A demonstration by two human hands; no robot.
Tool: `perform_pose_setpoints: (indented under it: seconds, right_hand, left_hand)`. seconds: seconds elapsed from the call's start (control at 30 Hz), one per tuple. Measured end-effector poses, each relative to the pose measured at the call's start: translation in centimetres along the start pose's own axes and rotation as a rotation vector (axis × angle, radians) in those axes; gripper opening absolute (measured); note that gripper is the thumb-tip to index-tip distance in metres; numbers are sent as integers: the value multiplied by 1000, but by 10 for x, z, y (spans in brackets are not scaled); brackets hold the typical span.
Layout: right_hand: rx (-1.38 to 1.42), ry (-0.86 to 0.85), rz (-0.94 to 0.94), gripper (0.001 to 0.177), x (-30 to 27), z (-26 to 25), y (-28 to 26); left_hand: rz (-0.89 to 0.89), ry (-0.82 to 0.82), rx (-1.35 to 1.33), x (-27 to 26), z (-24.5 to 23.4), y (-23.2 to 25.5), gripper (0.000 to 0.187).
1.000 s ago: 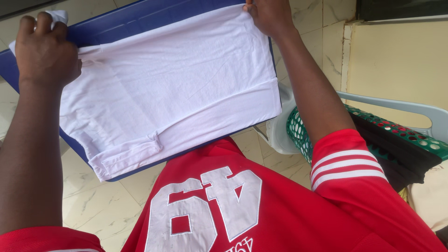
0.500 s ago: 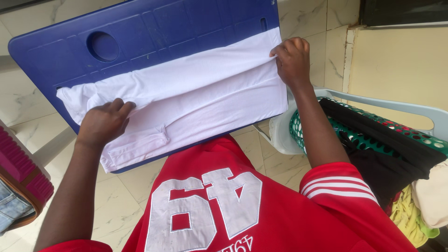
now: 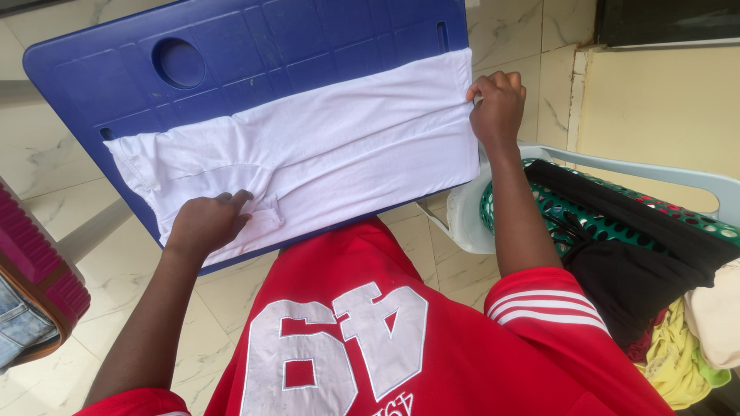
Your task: The person folds a pair of light blue denim shorts and a white t-shirt on a blue plastic stool. They then place the folded items into an open suitcase.
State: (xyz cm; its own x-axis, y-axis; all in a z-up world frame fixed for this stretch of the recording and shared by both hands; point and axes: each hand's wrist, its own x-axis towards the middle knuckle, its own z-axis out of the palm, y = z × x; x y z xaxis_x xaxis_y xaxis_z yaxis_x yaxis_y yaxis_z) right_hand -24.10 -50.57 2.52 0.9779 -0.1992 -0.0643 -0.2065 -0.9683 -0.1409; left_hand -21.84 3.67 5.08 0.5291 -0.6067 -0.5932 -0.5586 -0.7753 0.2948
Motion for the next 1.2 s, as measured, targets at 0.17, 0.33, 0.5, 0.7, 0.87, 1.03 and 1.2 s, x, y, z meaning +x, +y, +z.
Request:
perform_pose_setpoints:
  seconds: [0.17, 0.33, 0.5, 0.7, 0.87, 1.03, 1.2]
  right_hand:
    - [157, 105, 39, 48, 11, 30, -13]
    - [-9, -123, 71, 102, 10, 69, -24]
    - [-6, -138, 150, 99, 7, 74, -22]
    - [159, 103, 241, 89, 17, 77, -23]
    - [105, 277, 261, 82, 37, 97, -3]
    - [83, 317, 297, 79, 36, 105, 10]
    - [115, 328, 392, 72, 25, 84, -21]
  left_hand:
    - [-99, 243, -214, -2, 1, -3, 35]
    - [-386, 687, -236, 8, 3, -31, 46]
    - [-654, 921, -59, 22, 21, -92, 48]
    - [-895, 770, -708, 19, 45, -143, 19]
    - [-998, 925, -1412, 9, 62, -157, 4]
    - [-1180, 964, -1322, 8, 59, -155, 7]
    - [-743, 1008, -381, -5, 36, -109, 36]
